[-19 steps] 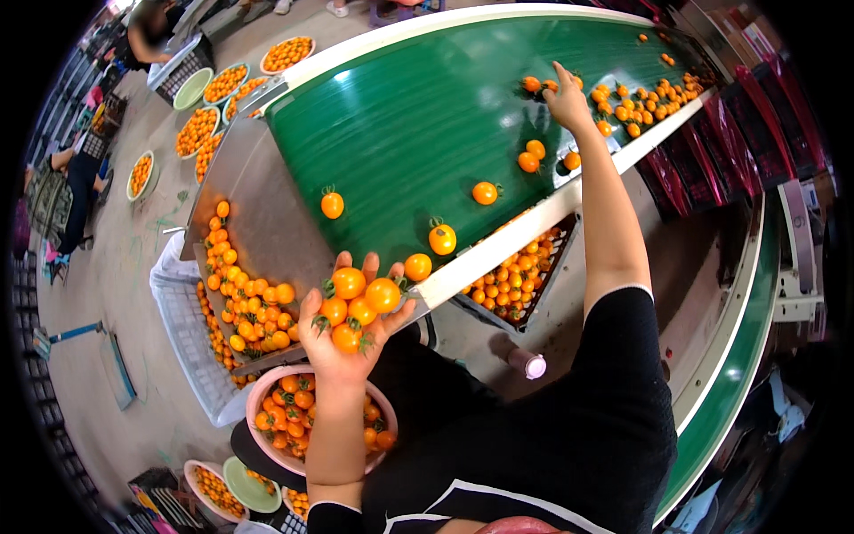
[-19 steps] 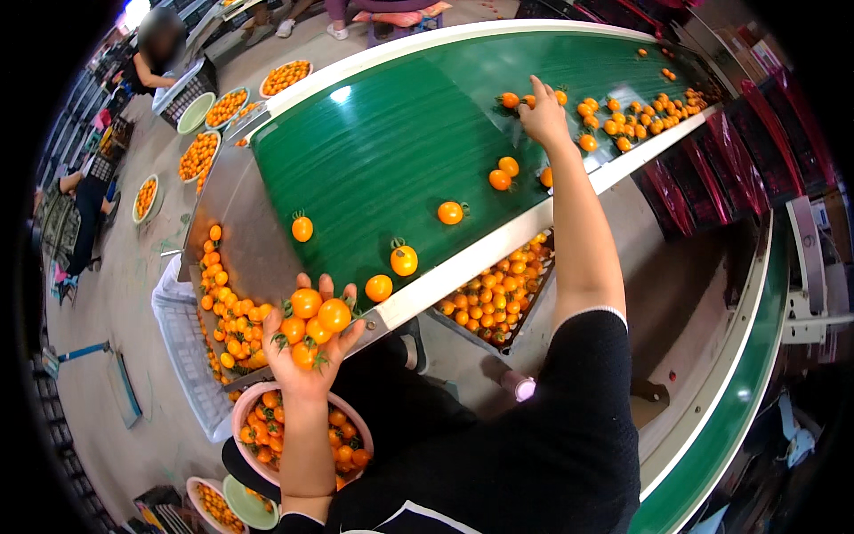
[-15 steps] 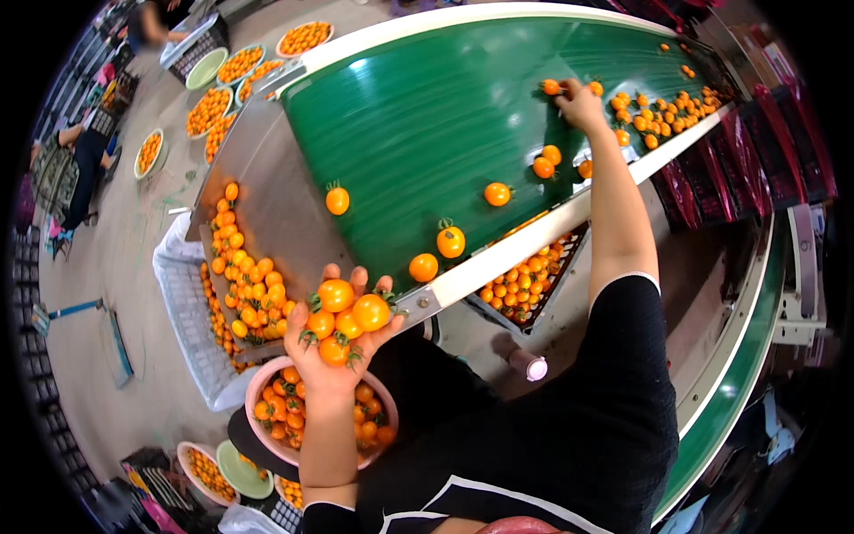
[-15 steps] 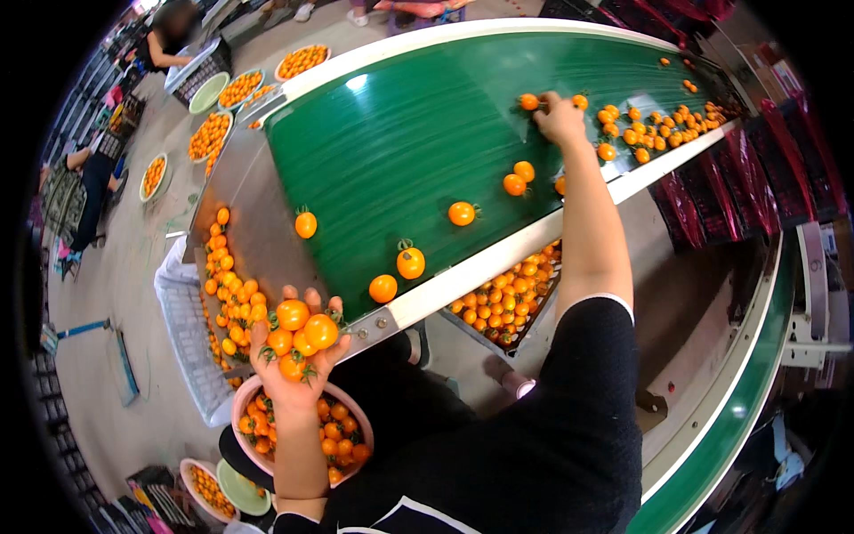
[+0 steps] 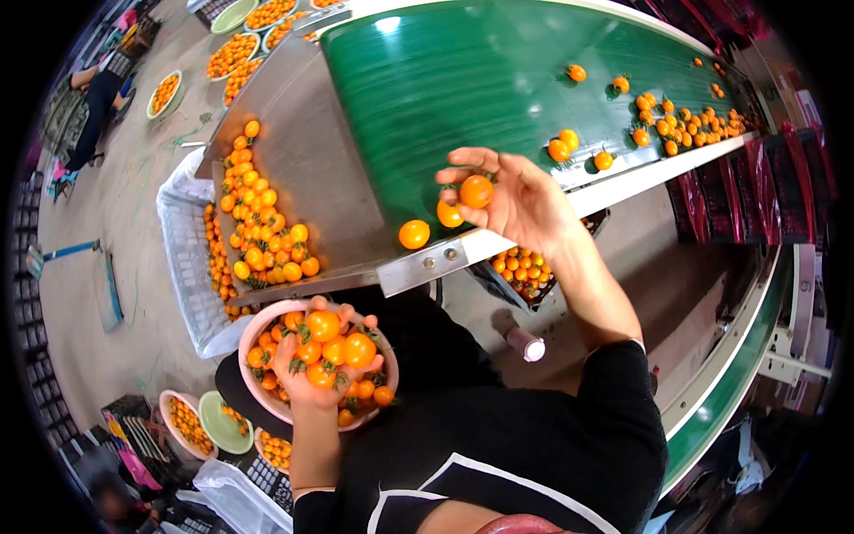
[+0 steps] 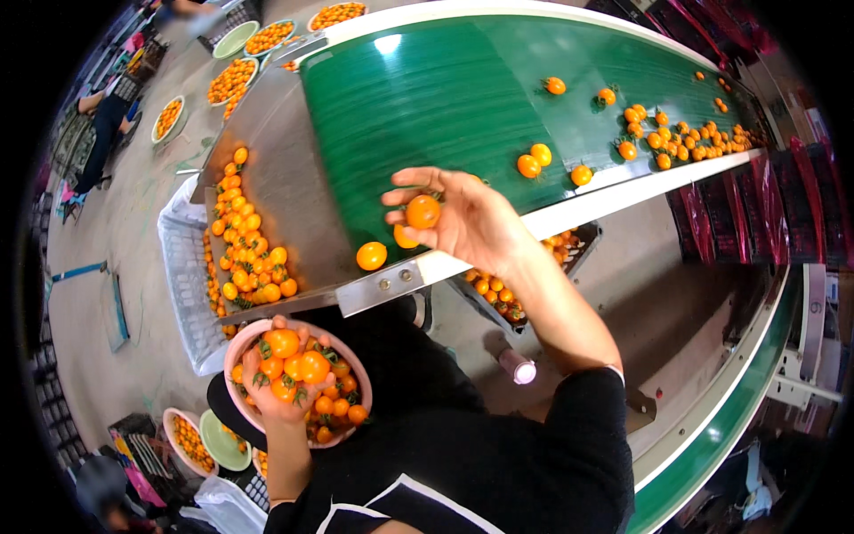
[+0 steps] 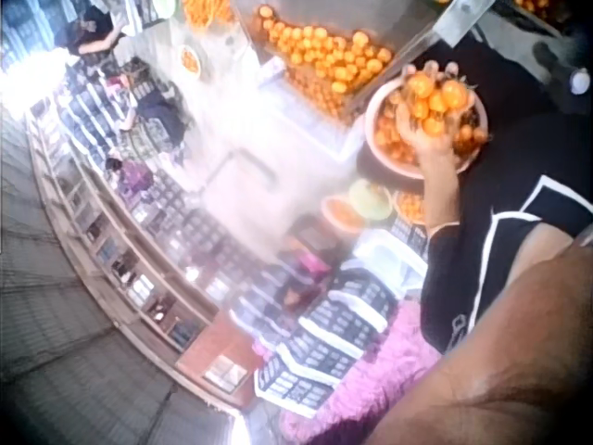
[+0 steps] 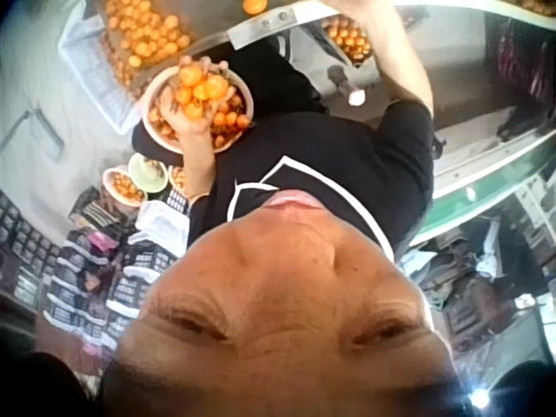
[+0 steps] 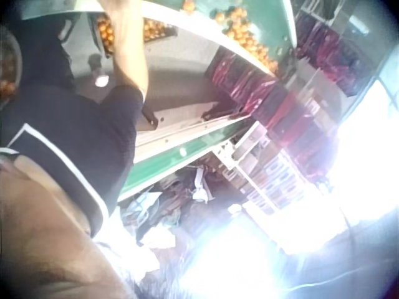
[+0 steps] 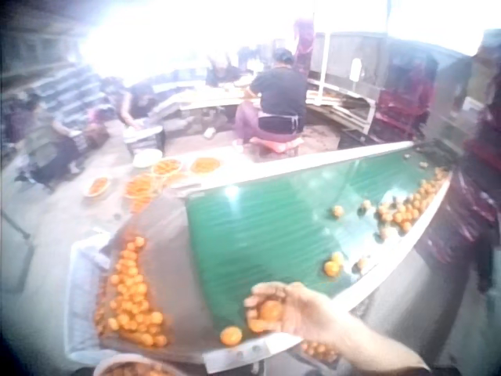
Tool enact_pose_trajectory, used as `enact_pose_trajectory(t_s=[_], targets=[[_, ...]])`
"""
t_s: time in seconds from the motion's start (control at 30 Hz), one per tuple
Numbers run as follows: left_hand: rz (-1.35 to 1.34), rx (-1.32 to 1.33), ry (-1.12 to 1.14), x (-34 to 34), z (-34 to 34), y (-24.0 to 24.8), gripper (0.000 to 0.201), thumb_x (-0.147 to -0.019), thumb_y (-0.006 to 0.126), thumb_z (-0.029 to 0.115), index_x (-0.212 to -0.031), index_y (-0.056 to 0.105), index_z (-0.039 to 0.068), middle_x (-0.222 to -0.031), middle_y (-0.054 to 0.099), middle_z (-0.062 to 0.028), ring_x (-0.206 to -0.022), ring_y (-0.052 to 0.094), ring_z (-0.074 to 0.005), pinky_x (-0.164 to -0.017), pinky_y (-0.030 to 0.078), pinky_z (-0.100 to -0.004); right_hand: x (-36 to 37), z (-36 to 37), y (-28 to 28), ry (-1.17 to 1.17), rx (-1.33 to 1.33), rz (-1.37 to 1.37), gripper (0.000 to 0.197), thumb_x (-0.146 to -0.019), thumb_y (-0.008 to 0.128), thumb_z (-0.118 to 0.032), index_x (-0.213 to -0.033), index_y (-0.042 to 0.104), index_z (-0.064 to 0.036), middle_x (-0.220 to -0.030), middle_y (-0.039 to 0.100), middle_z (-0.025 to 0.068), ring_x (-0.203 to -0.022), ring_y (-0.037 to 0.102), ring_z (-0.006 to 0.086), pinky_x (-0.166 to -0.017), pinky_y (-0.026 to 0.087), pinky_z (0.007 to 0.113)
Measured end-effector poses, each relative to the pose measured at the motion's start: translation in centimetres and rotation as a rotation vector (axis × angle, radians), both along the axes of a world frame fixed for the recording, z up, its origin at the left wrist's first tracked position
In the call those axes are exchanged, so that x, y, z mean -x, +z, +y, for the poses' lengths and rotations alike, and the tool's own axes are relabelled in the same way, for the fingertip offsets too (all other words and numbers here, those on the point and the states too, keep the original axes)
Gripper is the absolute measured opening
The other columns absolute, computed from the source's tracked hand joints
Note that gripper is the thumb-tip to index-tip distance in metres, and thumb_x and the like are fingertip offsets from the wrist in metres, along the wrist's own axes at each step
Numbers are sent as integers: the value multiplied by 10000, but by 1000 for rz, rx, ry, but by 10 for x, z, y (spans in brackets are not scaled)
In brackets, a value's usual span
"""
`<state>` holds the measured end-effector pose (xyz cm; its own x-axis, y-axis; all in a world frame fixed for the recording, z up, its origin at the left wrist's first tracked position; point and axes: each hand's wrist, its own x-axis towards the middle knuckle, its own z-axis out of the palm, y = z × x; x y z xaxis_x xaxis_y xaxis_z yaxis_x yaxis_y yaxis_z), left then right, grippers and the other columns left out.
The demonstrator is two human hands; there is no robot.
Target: The person sorts small orange tomatoes by hand, picking them from a conveyor belt and placing them into a pink bowl, and then pours the sorted tomatoes into other containers.
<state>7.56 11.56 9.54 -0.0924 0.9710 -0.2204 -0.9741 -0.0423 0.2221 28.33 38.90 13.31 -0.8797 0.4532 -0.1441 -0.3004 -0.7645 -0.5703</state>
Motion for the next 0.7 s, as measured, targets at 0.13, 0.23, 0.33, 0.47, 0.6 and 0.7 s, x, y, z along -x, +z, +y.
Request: enact_pose_trajectory(t_s=[0.13,0.23,0.33,0.47,0.6,0.7], targets=[[304,294,174,21,-58,0,579,-907,496,426,-1387,437,107,-1410,464,-184,-1247,490,-422,-864,495,-664,6,-34,8,29,-109,-30,426,-879,532,-126,-1274,476,24,-1302,513,247,-1138,574,337,-941,518,368],[1281,472,584,18,-95,-17,434,-861,622,173,-1260,514,39,-1243,551,-177,-1209,518,-376,-1020,441,-486,-31,-54,8,307,-474,-298,306,-860,623,-180,-1091,581,17,-1070,642,188,-816,677,222,-626,535,273],[2374,633,416,11,-107,-36,408,-751,694,104,-1148,625,39,-1263,545,-177,-1251,447,-413,-1064,346,-501,-53,-66,-5,424,-663,-695,228,-912,569,-126,-1098,616,-3,-981,648,67,-810,636,131,-705,529,263],[2439,570,342,9,-105,-53,425,-732,723,178,-1143,667,87,-1306,553,-149,-1276,427,-422,-1070,318,-534,-152,-40,-142,-150,-1228,-1261,366,-915,579,-105,-1260,529,8,-1048,647,166,-943,637,244,-801,518,365],[2446,671,280,20,-122,-47,504,-744,727,214,-1229,634,112,-1380,485,-160,-1326,382,-411,-1121,249,-543,-142,-65,-139,106,-1780,-1513,602,-874,629,-137,-1429,411,-59,-1278,540,278,-1163,540,403,-973,446,445],[2396,755,210,18,-146,-54,556,-753,726,235,-1290,604,162,-1459,393,-181,-1380,310,-404,-1141,205,-550,-89,-101,-97,307,-1034,-1221,408,-889,627,-67,-1290,561,-26,-1128,655,200,-1033,647,288,-891,498,362]])
